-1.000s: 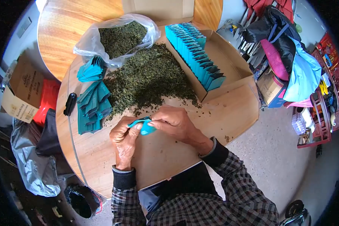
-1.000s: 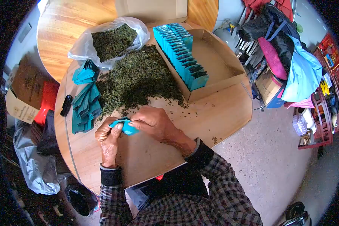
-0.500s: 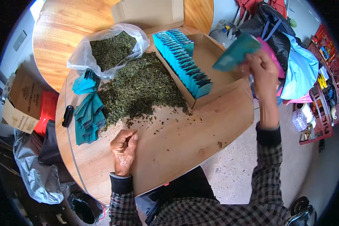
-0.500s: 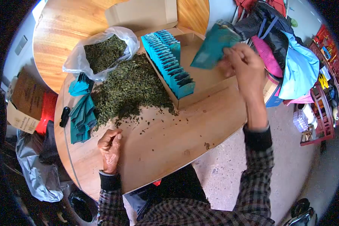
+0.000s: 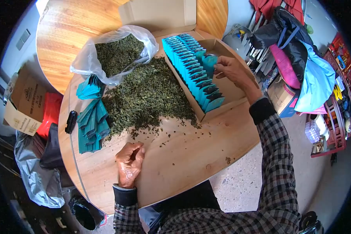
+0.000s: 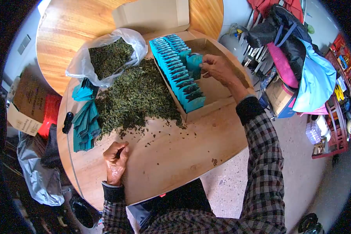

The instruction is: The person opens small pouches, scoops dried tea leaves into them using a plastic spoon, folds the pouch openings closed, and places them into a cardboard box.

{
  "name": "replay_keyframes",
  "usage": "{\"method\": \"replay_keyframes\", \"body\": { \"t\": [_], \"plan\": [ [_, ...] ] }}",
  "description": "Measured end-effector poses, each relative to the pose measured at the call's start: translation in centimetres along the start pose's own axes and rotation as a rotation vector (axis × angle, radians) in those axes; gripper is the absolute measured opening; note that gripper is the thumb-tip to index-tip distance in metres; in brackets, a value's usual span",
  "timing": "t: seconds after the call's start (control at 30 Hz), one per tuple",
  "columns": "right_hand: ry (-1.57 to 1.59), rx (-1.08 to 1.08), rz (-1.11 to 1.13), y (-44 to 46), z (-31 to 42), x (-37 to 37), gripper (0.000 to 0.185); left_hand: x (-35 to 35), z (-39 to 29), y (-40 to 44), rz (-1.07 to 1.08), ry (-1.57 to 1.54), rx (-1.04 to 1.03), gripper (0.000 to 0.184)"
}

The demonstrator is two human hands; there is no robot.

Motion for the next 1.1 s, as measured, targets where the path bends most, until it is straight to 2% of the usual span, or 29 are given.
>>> {"method": "replay_keyframes", "body": {
  "t": [0.2,0.37,0.57,0.67,0.73,0.9,1.1],
  "plan": [
    [0.020,-0.028,0.009,1.4,-0.6,-1.2,0.015,-0.3,-0.3,0.1,0.032,0.050,0.057,0.017],
    [-0.023,-0.016,0.013,2.2,0.0,-2.1,0.016,-0.5,-0.8,0.1,0.036,0.051,0.080,0.013],
    [-0.246,0.013,-0.001,1.2,1.8,-2.6,0.017,-0.5,-1.3,0.2,0.039,0.040,0.075,0.010],
    [-0.355,0.078,0.004,1.0,2.5,-3.1,0.019,-0.4,-1.6,0.3,0.038,0.031,0.071,0.010],
    [-0.442,0.252,-0.015,0.7,4.1,-3.6,0.026,-0.5,-1.6,0.3,0.040,0.037,0.073,0.010],
    [-0.426,0.228,-0.018,0.5,4.7,-3.8,0.026,-0.4,-1.9,0.4,0.033,0.053,0.024,0.009],
    [-0.462,0.173,-0.016,0.7,3.5,-2.9,0.028,-0.4,-1.0,0.1,0.039,0.040,0.063,0.008]
  ]
}}
Point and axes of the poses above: each hand's wrist, its own y-axis towards the middle knuckle, its own x-axis out of the back of the hand, z = x × y, the point moved 9 cm from there along y, towards the middle knuckle, and after that the axes turned 5 degrees about -y, right-handed, at the moved point
